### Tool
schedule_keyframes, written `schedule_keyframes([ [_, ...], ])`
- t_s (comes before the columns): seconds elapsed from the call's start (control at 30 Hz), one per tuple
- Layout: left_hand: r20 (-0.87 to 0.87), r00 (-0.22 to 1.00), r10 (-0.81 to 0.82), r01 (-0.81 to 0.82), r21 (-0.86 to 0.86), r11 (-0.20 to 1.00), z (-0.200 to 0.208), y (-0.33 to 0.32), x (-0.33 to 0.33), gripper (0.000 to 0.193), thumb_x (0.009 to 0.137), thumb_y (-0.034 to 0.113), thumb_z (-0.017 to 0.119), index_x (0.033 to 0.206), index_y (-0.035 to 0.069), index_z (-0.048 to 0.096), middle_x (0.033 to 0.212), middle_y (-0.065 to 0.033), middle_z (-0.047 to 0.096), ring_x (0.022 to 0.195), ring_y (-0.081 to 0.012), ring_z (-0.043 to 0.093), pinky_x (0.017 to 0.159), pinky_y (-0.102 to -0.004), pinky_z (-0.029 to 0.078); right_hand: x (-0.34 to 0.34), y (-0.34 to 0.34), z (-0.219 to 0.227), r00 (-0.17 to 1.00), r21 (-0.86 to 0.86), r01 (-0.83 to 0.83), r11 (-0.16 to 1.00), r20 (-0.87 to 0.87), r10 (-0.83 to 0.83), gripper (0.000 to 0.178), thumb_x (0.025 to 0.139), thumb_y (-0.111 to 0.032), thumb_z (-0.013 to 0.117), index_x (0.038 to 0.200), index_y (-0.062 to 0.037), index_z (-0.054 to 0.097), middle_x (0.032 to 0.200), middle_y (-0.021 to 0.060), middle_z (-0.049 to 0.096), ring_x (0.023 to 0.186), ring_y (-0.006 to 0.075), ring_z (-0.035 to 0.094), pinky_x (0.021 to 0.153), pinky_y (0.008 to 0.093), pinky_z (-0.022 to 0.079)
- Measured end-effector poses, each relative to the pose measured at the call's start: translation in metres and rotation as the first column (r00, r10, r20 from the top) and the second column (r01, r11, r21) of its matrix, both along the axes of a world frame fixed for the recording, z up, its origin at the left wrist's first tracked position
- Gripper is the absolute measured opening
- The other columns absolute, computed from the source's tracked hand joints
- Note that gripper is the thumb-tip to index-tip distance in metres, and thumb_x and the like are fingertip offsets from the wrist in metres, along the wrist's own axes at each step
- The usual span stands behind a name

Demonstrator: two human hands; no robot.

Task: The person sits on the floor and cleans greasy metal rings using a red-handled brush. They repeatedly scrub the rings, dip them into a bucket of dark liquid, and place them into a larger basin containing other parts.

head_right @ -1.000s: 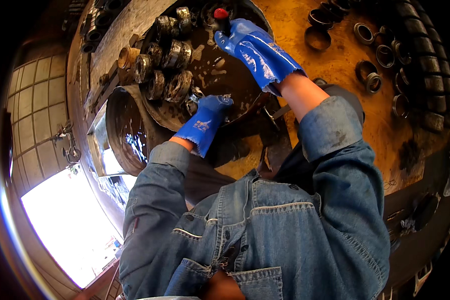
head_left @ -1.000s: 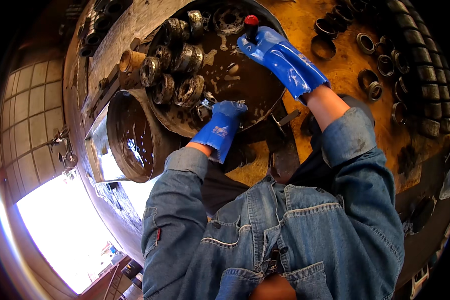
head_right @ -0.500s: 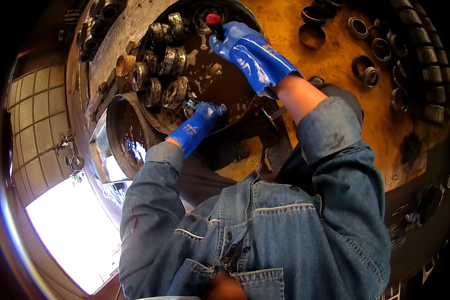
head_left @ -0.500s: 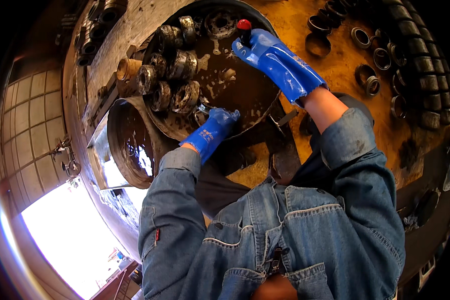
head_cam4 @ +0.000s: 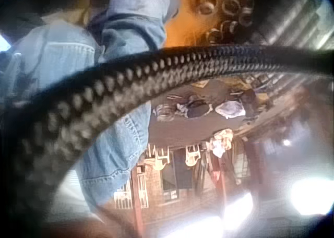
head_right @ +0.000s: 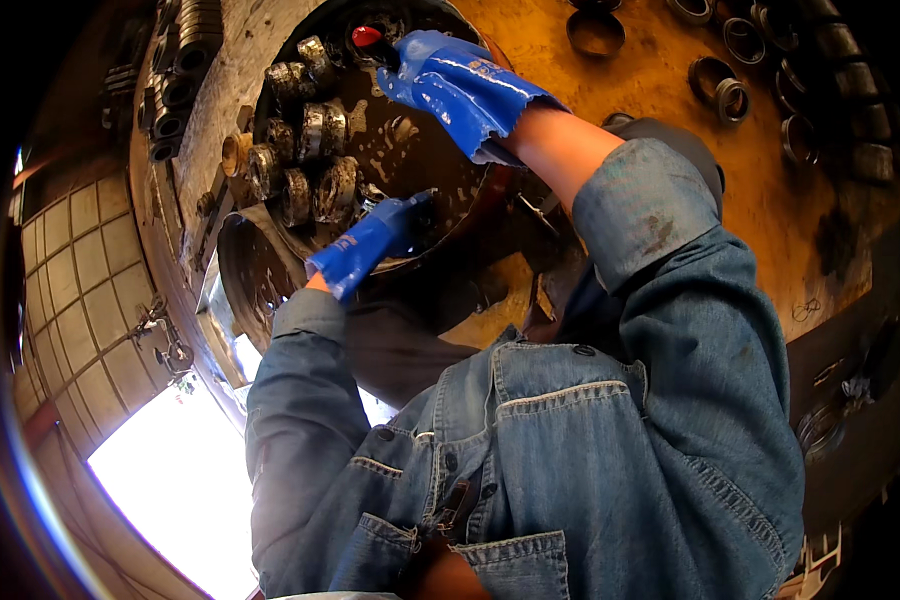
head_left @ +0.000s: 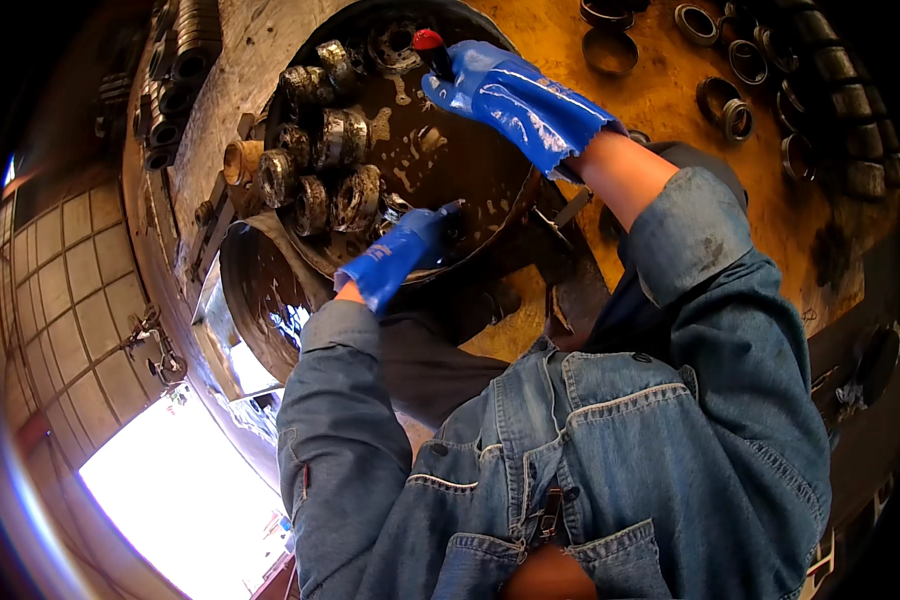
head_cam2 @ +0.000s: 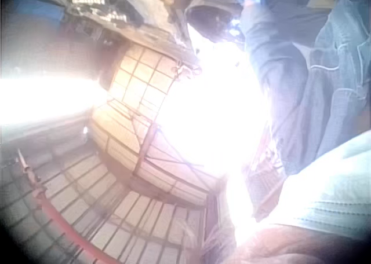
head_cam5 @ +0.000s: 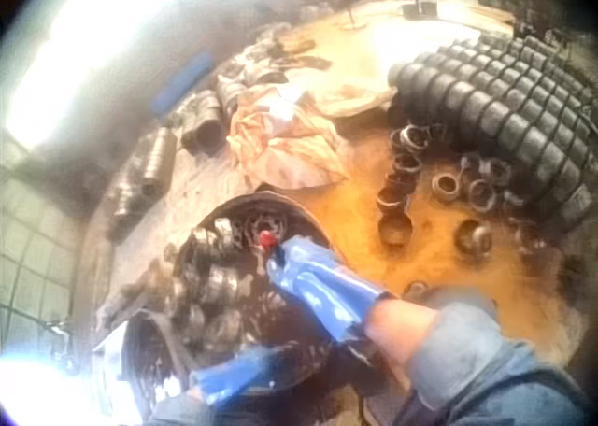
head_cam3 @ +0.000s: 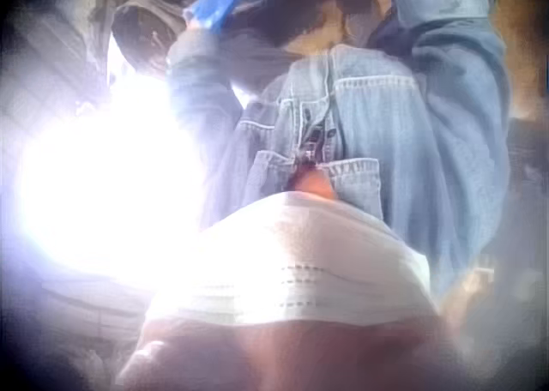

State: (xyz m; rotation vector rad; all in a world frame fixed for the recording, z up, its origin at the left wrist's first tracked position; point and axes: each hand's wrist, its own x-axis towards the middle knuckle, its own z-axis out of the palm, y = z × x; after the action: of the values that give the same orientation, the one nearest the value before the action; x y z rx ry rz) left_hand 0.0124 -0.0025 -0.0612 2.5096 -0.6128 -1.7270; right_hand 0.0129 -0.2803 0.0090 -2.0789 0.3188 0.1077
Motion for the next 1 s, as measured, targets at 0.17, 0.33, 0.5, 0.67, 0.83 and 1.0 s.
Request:
schedule_keyframes([
  [0.17, -0.072, 0.988, 0.135, -0.149, -0.266, 0.952, 0.046, 0.032, 0.002, 0.078, 0.08, 0.014, 0.083, 0.148, 0.005, 0.046, 0.13, -0.0177, 0.066, 0.12, -0.028, 0.064, 0.094, -0.0362, 0.055, 0.001, 0.011, 0.014, 0.999, -0.008, -0.025, 1.0, -0.046, 0.024, 0.04, 0.092, -0.045, 0.065, 0.097, -0.0048, 0.071, 0.08, 0.0145, 0.07, 0.077, 0.0315, 0.069, 0.074, 0.0436, 0.054],
  [0.33, -0.069, 0.897, 0.437, -0.435, -0.328, 0.839, 0.1, 0.026, -0.001, 0.075, 0.081, 0.01, 0.079, 0.147, -0.001, 0.045, 0.129, -0.0198, 0.063, 0.117, -0.0286, 0.063, 0.093, -0.0361, 0.056, 0.001, 0.02, 0.002, 0.998, -0.04, -0.064, 0.997, -0.004, 0.064, 0.041, 0.091, -0.046, 0.065, 0.099, -0.0058, 0.071, 0.082, 0.0149, 0.072, 0.078, 0.0338, 0.069, 0.075, 0.0442, 0.055],
  [0.5, -0.338, 0.644, 0.686, -0.703, -0.614, 0.358, 0.081, 0.025, 0.011, 0.061, 0.084, 0.005, 0.078, 0.14, -0.001, 0.053, 0.12, -0.0123, 0.067, 0.103, -0.0199, 0.067, 0.091, -0.0316, 0.056, -0.005, 0.018, -0.005, 0.964, -0.152, -0.057, 0.987, -0.267, 0.015, 0.041, 0.088, -0.046, 0.065, 0.112, -0.0142, 0.073, 0.101, 0.013, 0.074, 0.097, 0.0339, 0.071, 0.084, 0.0444, 0.057],
  [0.67, -0.34, 0.504, 0.794, -0.685, -0.718, 0.127, 0.008, 0.025, 0.027, 0.051, 0.089, 0.003, 0.073, 0.136, -0.002, 0.055, 0.122, -0.0127, 0.066, 0.105, -0.0202, 0.066, 0.093, -0.032, 0.056, -0.011, 0.02, 0.0, 0.909, -0.272, -0.26, 0.927, -0.392, 0.14, 0.042, 0.088, -0.046, 0.063, 0.12, -0.0197, 0.072, 0.111, 0.0101, 0.074, 0.102, 0.0327, 0.071, 0.091, 0.0442, 0.057],
  [0.83, -0.349, 0.454, 0.819, -0.693, -0.717, 0.079, -0.011, 0.025, 0.022, 0.049, 0.09, 0.003, 0.072, 0.135, -0.002, 0.056, 0.122, -0.0127, 0.066, 0.105, -0.0202, 0.066, 0.093, -0.0319, 0.055, -0.015, 0.019, -0.006, 0.958, -0.244, -0.177, 0.954, -0.267, 0.109, 0.041, 0.09, -0.046, 0.062, 0.116, -0.0152, 0.072, 0.108, 0.0118, 0.074, 0.102, 0.0345, 0.07, 0.088, 0.0445, 0.056],
  [1.0, -0.349, 0.438, 0.829, -0.715, -0.694, 0.085, -0.009, 0.037, 0.004, 0.046, 0.091, 0.004, 0.071, 0.134, -0.002, 0.056, 0.122, -0.0126, 0.066, 0.105, -0.0202, 0.065, 0.093, -0.0318, 0.055, -0.03, 0.014, 0.012, 0.998, 0.255, -0.052, 0.965, -0.019, 0.059, 0.044, 0.093, -0.043, 0.062, 0.107, -0.0024, 0.071, 0.101, 0.0193, 0.074, 0.103, 0.0335, 0.071, 0.09, 0.0405, 0.053],
])
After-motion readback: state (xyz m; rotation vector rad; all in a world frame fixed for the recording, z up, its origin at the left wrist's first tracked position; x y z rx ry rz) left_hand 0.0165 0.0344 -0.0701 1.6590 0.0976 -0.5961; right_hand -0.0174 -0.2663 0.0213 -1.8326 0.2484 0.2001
